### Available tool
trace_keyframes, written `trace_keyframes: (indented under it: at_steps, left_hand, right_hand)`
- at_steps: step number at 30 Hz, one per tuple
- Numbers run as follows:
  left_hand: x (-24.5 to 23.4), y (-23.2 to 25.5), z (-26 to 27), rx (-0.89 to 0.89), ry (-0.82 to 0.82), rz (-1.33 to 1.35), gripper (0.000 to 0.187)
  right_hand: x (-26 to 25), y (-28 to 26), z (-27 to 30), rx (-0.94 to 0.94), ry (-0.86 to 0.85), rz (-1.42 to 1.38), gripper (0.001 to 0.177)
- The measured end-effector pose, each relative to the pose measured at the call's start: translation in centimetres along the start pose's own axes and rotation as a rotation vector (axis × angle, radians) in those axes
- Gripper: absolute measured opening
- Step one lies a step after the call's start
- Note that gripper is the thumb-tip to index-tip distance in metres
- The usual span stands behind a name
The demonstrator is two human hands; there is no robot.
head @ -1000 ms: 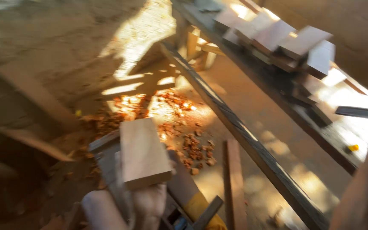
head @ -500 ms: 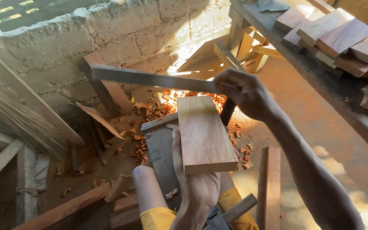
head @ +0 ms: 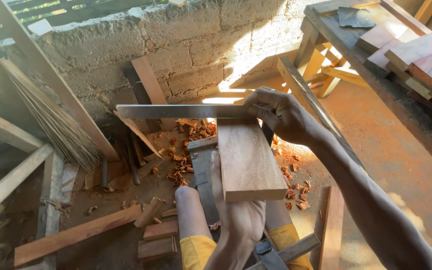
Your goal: Shaving a wooden block using a hand plane and checking dimensions with a square.
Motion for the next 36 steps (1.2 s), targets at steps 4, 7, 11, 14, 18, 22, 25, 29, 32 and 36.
trace_keyframes:
  at_steps: [4,7,11,14,18,22,25,29,32,36]
  left_hand:
    - [-2.4,1.6,-2.1,0.13,-0.036,-0.155,0.06]
    - [-2.0,3.2,-2.8,0.176,-0.069,-0.107,0.06]
    - [-4.9,2.9,-3.2,0.222,-0.095,-0.104,0.051]
    - [-8.8,1.6,-4.1,0.244,-0.051,-0.129,0.041]
    - [-9.3,1.8,-3.9,0.254,-0.01,-0.118,0.035]
    - [-7.2,2.5,-3.7,0.255,-0.01,-0.136,0.041]
    - [-3.5,3.9,-3.2,0.25,-0.045,-0.134,0.058]
    - [-3.0,4.4,-4.0,0.248,-0.029,-0.112,0.072]
    - [-3.5,4.5,-4.3,0.247,0.018,-0.087,0.075]
    - [-4.1,4.2,-4.8,0.245,0.011,-0.105,0.076]
  right_hand:
    - [0.7,-1.8,0.9,-0.004,0.021,-0.044,0.014]
    - [1.2,-4.8,2.3,0.183,-0.036,-0.186,0.011]
    - [2.2,-7.1,2.4,-0.073,-0.073,-0.194,0.013]
    - [2.8,-8.0,2.3,-0.072,-0.185,-0.19,0.012]
    - [2.8,-8.3,2.1,-0.071,-0.214,-0.179,0.013]
    - [2.8,-8.0,2.1,-0.094,-0.208,-0.15,0.014]
    - [3.6,-6.3,2.9,-0.09,-0.065,-0.178,0.01]
    - [4.4,-0.3,5.1,0.091,0.235,-0.191,0.015]
    - [6.5,4.1,7.0,0.199,0.375,-0.309,0.015]
    - [12.1,8.3,10.3,0.547,0.262,-0.268,0.022]
Point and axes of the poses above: each hand's wrist, its own z-axis away from the middle knuckle, its own x-axis out of the palm, y = z × x, the point moved 2 cm from there along -z, towards the middle knuckle, and after that the axes turned 7 degrees about -y, right-handed, at the moved point
